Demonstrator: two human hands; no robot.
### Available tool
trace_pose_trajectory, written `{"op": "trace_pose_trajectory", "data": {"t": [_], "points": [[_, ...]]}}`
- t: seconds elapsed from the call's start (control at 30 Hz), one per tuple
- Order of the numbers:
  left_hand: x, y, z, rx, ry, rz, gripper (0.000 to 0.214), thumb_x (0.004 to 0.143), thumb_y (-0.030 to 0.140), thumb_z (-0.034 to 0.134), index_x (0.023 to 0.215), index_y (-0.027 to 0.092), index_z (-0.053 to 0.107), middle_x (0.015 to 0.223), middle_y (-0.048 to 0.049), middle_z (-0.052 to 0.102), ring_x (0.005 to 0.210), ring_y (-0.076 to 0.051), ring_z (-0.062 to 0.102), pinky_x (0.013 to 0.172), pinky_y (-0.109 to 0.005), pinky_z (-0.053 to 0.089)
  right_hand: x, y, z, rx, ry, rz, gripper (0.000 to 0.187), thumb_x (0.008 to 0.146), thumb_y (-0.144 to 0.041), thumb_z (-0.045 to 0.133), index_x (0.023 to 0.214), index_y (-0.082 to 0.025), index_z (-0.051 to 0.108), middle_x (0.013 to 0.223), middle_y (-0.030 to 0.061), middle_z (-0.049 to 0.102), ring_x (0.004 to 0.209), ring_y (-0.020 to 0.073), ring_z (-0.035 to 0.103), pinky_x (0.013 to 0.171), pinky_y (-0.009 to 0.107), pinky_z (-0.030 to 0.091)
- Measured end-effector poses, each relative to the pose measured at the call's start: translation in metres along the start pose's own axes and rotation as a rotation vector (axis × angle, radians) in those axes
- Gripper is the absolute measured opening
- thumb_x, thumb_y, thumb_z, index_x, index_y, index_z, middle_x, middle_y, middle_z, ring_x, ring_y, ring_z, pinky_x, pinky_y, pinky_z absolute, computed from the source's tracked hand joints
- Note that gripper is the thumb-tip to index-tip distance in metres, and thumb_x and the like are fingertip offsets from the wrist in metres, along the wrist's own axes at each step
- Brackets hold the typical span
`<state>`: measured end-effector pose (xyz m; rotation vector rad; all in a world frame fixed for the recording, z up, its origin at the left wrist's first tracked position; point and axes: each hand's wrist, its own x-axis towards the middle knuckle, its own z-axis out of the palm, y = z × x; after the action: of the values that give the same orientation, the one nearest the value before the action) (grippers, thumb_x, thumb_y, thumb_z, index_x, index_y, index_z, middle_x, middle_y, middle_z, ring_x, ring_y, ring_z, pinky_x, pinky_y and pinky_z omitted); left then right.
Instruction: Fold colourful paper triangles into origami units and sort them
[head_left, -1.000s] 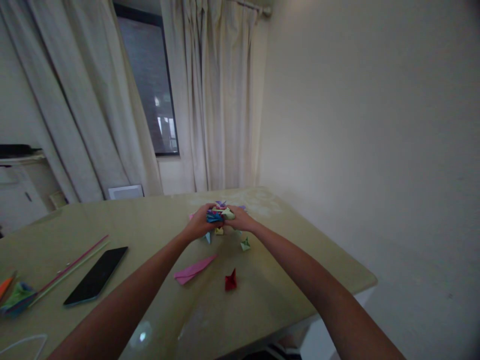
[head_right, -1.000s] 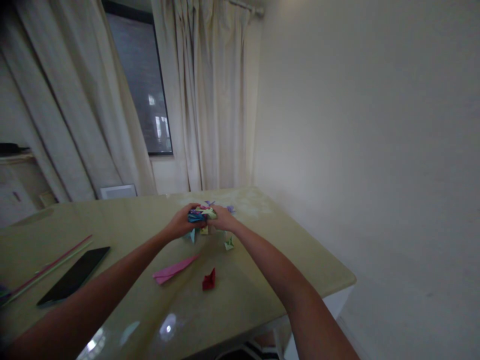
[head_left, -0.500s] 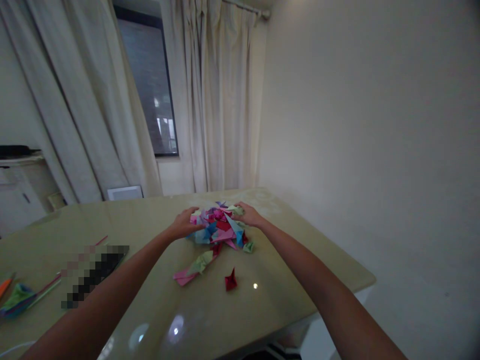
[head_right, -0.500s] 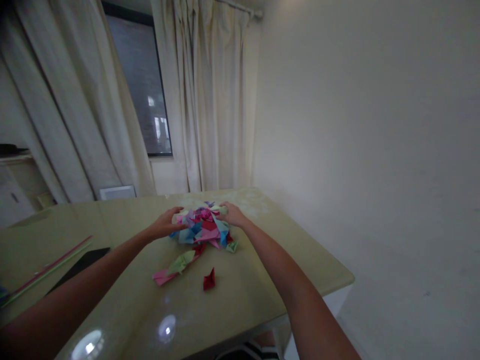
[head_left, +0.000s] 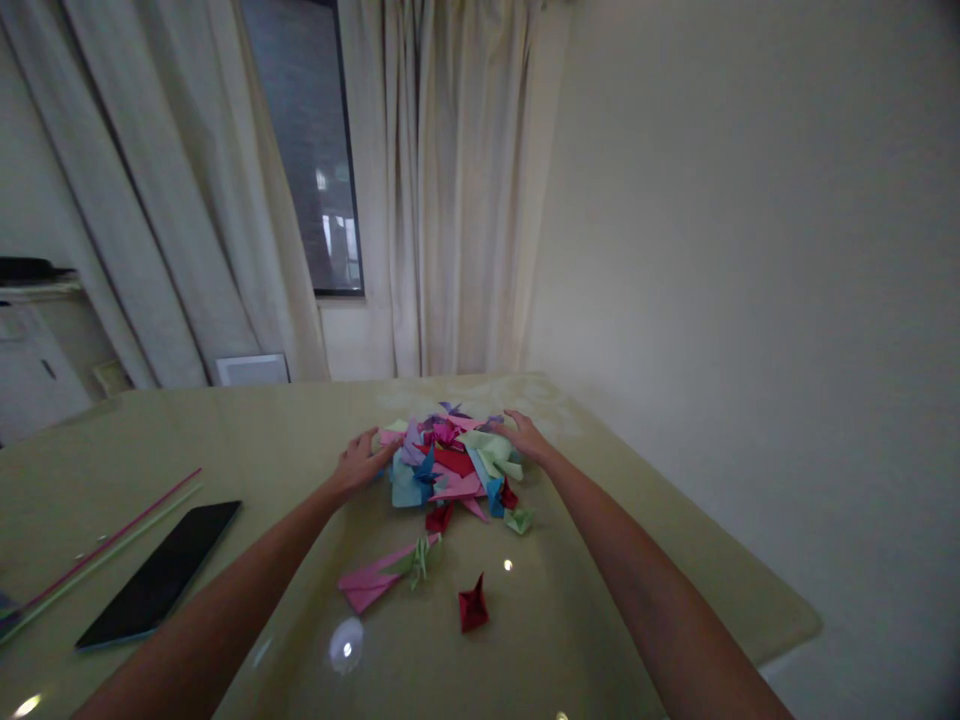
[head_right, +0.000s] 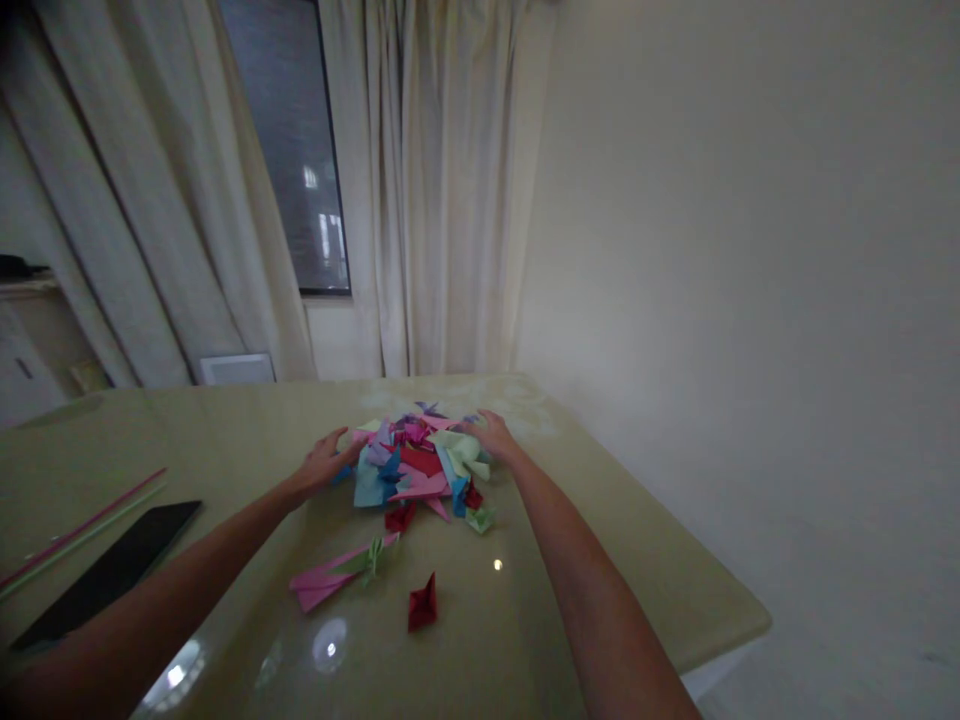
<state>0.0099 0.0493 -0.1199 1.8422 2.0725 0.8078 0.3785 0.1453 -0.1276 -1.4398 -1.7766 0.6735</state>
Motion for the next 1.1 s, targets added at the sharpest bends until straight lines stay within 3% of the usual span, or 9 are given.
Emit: {"op": "trace_pose_trajectory", "data": {"t": [0.13, 0.2, 0.33, 0.43, 0.57, 0.73, 0.9, 1.1], "points": [[0.028, -0.007, 0.008, -0.130, -0.029, -0.042, 0.097, 0.091, 0.077, 0.039, 0.157, 0.005, 0.039, 0.162, -0.0280, 0.046, 0.152, -0.039, 0.044, 0.121, -0.052, 0.038, 0.035, 0.010, 0.013, 0.092, -0.015, 0.026, 0.066, 0.096, -0.058, 0.063, 0.149, -0.018, 0.058, 0.158, 0.0173, 0.053, 0.148, 0.0309, 0.047, 0.125, 0.049, 0.033], [0.041, -0.003, 0.014, -0.192, -0.068, -0.035, 0.102, 0.089, 0.079, 0.042, 0.159, 0.005, 0.037, 0.161, -0.0277, 0.048, 0.149, -0.039, 0.048, 0.119, -0.050, 0.040, 0.049, 0.010, 0.024, 0.148, -0.050, 0.020, 0.063, 0.099, -0.058, 0.059, 0.149, -0.021, 0.057, 0.158, 0.0142, 0.054, 0.147, 0.0281, 0.049, 0.124, 0.048, 0.035], [0.062, 0.019, 0.029, -0.346, -0.160, 0.000, 0.109, 0.084, 0.083, 0.053, 0.163, 0.010, 0.033, 0.148, -0.0240, 0.062, 0.118, -0.034, 0.071, 0.102, -0.044, 0.055, 0.064, 0.002, 0.053, 0.246, -0.153, -0.015, 0.063, 0.097, -0.061, 0.063, 0.147, -0.023, 0.060, 0.149, 0.0116, 0.062, 0.139, 0.0268, 0.057, 0.119, 0.046, 0.041], [0.072, 0.037, 0.044, -0.491, -0.193, 0.073, 0.114, 0.077, 0.079, 0.068, 0.162, 0.012, 0.035, 0.150, -0.0245, 0.060, 0.107, -0.032, 0.074, 0.096, -0.043, 0.057, 0.070, -0.009, 0.075, 0.286, -0.209, -0.041, 0.062, 0.093, -0.062, 0.070, 0.143, -0.025, 0.064, 0.144, 0.0094, 0.066, 0.135, 0.0271, 0.060, 0.117, 0.045, 0.043], [0.081, 0.055, 0.066, -0.521, -0.224, 0.181, 0.114, 0.069, 0.066, 0.083, 0.159, 0.011, 0.040, 0.149, -0.0245, 0.060, 0.109, -0.034, 0.073, 0.096, -0.047, 0.058, 0.076, -0.019, 0.097, 0.371, -0.265, -0.086, 0.058, 0.091, -0.062, 0.072, 0.136, -0.025, 0.068, 0.140, 0.0083, 0.068, 0.132, 0.0266, 0.061, 0.117, 0.045, 0.044], [0.078, 0.074, 0.085, -0.543, -0.197, 0.344, 0.098, 0.056, 0.035, 0.092, 0.145, 0.015, 0.055, 0.136, -0.0184, 0.069, 0.120, -0.034, 0.069, 0.105, -0.047, 0.055, 0.065, -0.033, 0.114, 0.391, -0.326, -0.094, 0.045, 0.091, -0.059, 0.073, 0.113, -0.021, 0.076, 0.104, 0.0075, 0.077, 0.098, 0.0242, 0.072, 0.093, 0.040, 0.058], [0.064, 0.091, 0.068, -0.465, -0.127, 0.377, 0.070, 0.060, 0.021, 0.081, 0.127, 0.014, 0.064, 0.113, -0.0129, 0.078, 0.102, -0.032, 0.074, 0.095, -0.046, 0.059, 0.042, -0.063, 0.103, 0.348, -0.286, -0.174, 0.029, 0.092, -0.048, 0.071, 0.095, -0.019, 0.075, 0.088, 0.0028, 0.075, 0.086, 0.0207, 0.069, 0.089, 0.037, 0.057], [0.045, 0.120, 0.011, -0.383, 0.032, 0.480, 0.060, 0.060, 0.024, 0.079, 0.119, 0.016, 0.070, 0.116, -0.0111, 0.076, 0.112, -0.034, 0.069, 0.104, -0.047, 0.054, 0.022, -0.119, 0.063, 0.331, -0.166, -0.321, 0.019, 0.092, -0.035, 0.070, 0.103, -0.020, 0.074, 0.104, 0.0029, 0.075, 0.101, 0.0208, 0.068, 0.100, 0.035, 0.052]]}}
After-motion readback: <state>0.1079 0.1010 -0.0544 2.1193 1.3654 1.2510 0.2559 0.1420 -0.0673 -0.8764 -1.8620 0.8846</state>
